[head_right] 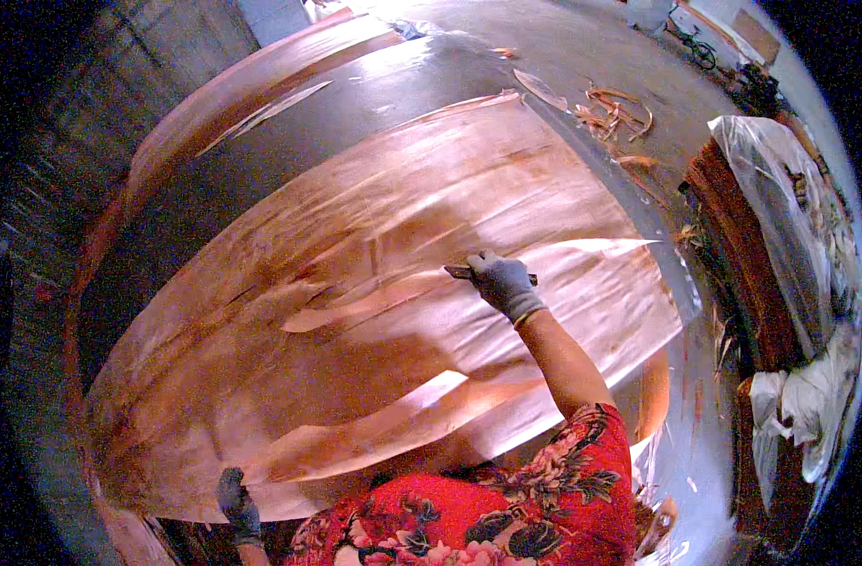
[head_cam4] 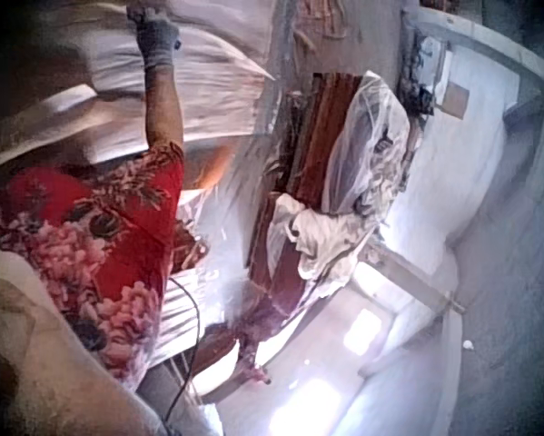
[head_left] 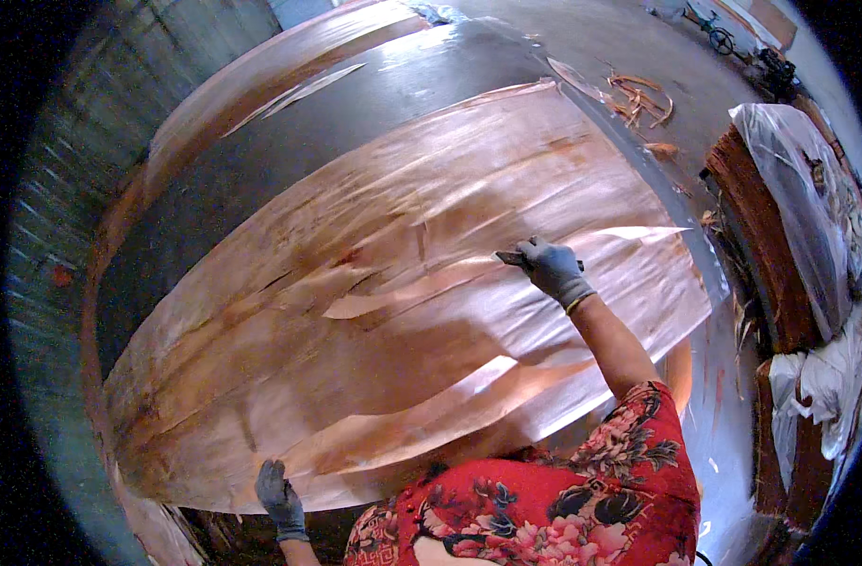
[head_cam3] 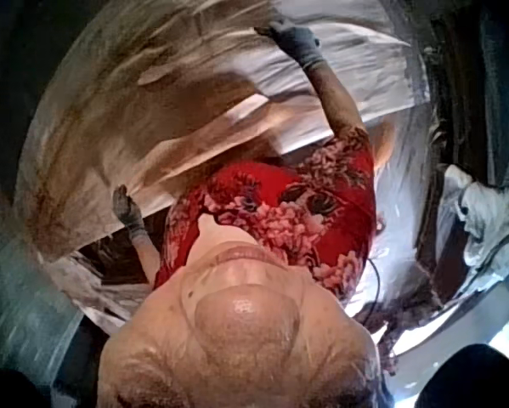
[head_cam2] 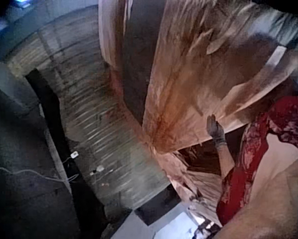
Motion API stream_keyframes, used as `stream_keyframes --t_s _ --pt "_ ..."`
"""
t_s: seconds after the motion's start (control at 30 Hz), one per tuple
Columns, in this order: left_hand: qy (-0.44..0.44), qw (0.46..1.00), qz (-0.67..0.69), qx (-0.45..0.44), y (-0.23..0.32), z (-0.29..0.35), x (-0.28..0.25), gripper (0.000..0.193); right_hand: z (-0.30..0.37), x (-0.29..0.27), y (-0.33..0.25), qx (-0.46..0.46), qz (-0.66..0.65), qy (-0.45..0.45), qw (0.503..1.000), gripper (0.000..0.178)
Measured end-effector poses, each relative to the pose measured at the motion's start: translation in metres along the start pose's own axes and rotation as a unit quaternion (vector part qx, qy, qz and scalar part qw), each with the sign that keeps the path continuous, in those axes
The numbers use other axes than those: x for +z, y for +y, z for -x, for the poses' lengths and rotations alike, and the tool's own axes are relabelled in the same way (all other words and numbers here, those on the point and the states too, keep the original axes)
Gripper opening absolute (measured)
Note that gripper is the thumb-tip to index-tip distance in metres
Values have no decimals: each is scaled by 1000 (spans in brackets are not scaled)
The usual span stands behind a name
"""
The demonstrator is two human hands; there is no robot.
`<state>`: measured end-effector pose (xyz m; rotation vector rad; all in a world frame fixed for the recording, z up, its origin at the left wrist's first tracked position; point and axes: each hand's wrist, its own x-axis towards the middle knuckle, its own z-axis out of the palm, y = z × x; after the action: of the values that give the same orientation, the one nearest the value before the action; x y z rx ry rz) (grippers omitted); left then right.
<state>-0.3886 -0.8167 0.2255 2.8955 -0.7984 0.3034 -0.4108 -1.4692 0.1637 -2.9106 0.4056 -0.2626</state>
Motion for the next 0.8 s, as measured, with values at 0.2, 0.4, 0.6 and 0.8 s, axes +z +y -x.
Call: stream_keyframes --t_s 0.2,0.4,0.6,0.8 --pt "12 955 195 -223 20 -12 1 35 -64 -9 69 107 -79 155 979 25" --pt "60 988 46 -138 28 -59 -11 25 -77 -68 -18 -11 -282 123 951 47" --pt "104 994 25 27 40 -149 -7 42 52 -32 -125 3 -567 -343 749 61" --pt "110 992 12 60 25 -154 -2 47 93 -16 -140 -44 -369 -324 870 31"
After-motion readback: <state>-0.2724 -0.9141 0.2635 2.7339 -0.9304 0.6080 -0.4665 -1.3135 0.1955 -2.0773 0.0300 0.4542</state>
